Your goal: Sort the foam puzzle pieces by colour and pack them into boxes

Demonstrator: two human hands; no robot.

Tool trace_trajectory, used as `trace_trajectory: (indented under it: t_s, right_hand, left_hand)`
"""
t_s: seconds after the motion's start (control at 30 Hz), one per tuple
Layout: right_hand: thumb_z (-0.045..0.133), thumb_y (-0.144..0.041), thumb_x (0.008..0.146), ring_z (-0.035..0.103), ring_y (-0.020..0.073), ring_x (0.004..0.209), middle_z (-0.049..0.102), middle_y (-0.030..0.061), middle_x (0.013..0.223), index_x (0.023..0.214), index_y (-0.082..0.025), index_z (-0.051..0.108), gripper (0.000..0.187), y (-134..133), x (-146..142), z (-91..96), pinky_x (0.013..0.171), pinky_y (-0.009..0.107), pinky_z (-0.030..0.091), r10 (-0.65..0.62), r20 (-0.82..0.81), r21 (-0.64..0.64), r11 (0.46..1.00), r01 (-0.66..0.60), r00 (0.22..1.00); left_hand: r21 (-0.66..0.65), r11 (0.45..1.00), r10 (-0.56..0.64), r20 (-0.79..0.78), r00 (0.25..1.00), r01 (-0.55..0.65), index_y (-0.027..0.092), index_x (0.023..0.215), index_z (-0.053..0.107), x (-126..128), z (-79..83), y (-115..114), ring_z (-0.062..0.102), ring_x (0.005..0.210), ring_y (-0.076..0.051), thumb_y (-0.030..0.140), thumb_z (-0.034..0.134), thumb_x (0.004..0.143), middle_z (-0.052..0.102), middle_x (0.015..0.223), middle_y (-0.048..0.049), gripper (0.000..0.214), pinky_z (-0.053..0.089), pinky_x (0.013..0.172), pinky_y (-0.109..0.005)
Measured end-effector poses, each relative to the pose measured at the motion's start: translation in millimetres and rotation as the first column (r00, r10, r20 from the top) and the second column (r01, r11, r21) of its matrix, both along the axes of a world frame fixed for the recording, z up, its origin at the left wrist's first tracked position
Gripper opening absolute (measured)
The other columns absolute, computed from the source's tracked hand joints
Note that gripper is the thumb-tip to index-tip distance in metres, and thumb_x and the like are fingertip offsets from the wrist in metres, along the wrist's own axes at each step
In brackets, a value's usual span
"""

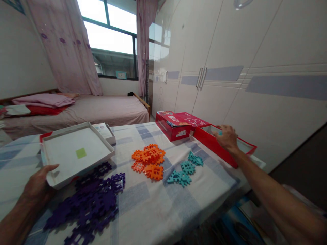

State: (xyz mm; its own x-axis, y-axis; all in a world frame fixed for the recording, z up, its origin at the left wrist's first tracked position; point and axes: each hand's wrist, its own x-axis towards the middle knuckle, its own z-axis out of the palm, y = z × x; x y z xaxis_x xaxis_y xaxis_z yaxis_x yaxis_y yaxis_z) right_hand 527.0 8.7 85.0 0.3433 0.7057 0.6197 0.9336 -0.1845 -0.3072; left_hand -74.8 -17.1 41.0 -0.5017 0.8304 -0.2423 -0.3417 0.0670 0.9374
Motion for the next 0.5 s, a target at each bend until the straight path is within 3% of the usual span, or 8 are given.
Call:
trace_trajectory:
  t_s: [0.07,0.13,0.2,0.27,0.37,0.5]
  right_hand:
    - [0.047,-0.049,0.082,0.052,0.0266,0.111,0.057,0.0126,0.118,0.111,-0.018,0.061,0.045,-11.9,-30.4,-25.0,0.096,0.043,0.039,0.318,-0.01,-0.12,0.941,-0.316,0.948]
    - [0.049,-0.051,0.082,0.051,0.0263,0.115,0.057,0.011,0.123,0.116,-0.02,0.059,0.048,-22.9,-58.0,-51.0,0.097,0.042,0.039,0.457,-0.064,-0.271,0.848,-0.456,0.887]
    - [0.051,-0.053,0.08,0.046,0.0288,0.121,0.054,0.0115,0.129,0.122,-0.021,0.057,0.052,-30.5,-76.7,-73.4,0.099,0.047,0.036,0.451,-0.088,-0.371,0.813,-0.449,0.888]
    - [0.049,-0.052,0.082,0.045,0.0296,0.122,0.053,0.0121,0.129,0.124,-0.02,0.055,0.053,-34.2,-85.7,-88.7,0.1,0.049,0.035,0.406,-0.096,-0.386,0.827,-0.409,0.909]
    - [0.047,-0.05,0.084,0.051,0.0277,0.112,0.058,0.0119,0.119,0.12,-0.018,0.057,0.049,-35.3,-88.4,-97.4,0.096,0.047,0.038,0.386,-0.107,-0.309,0.863,-0.399,0.917]
    - [0.051,-0.043,0.081,0.055,0.0227,0.095,0.059,0.0091,0.099,0.108,-0.017,0.061,0.038,-35.4,-89.6,-96.1,0.089,0.039,0.043,0.434,-0.162,-0.174,0.871,-0.459,0.886]
  left_hand:
    - [0.011,1.0,0.009,0.0,1.0,-0.009,0.008,0.109,0.059,-1.0,-1.9,1.0,0.055,0.032,-0.016,0.005,0.043,0.077,0.061,0.049,0.0026,0.036,0.048,0.031,-0.023]
    - [0.034,0.999,0.01,-0.001,1.0,-0.01,0.008,0.108,0.059,-2.5,-4.0,1.9,0.055,0.033,-0.016,0.004,0.043,0.077,0.063,0.051,0.002,0.035,0.048,0.031,-0.023]
    - [0.051,0.999,-0.002,0.001,1.0,0.002,0.008,0.108,0.059,-5.0,-6.5,3.1,0.056,0.034,-0.016,0.004,0.042,0.077,0.063,0.052,0.0019,0.036,0.049,0.032,-0.024]
    - [0.059,0.998,-0.008,0.01,1.0,0.008,0.008,0.11,0.058,-8.2,-9.1,4.8,0.056,0.034,-0.015,0.003,0.042,0.076,0.062,0.05,0.0026,0.038,0.05,0.034,-0.023]
    - [0.068,0.998,-0.006,0.025,1.0,0.004,0.006,0.114,0.056,-12.9,-12.6,7.7,0.054,0.033,-0.013,0.001,0.041,0.076,0.06,0.049,0.0032,0.042,0.051,0.036,-0.021]
    - [0.087,0.996,-0.019,0.05,0.999,0.014,0.007,0.116,0.057,-16.2,-15.6,10.3,0.053,0.033,-0.011,0.002,0.041,0.075,0.061,0.052,0.0023,0.044,0.052,0.039,-0.021]
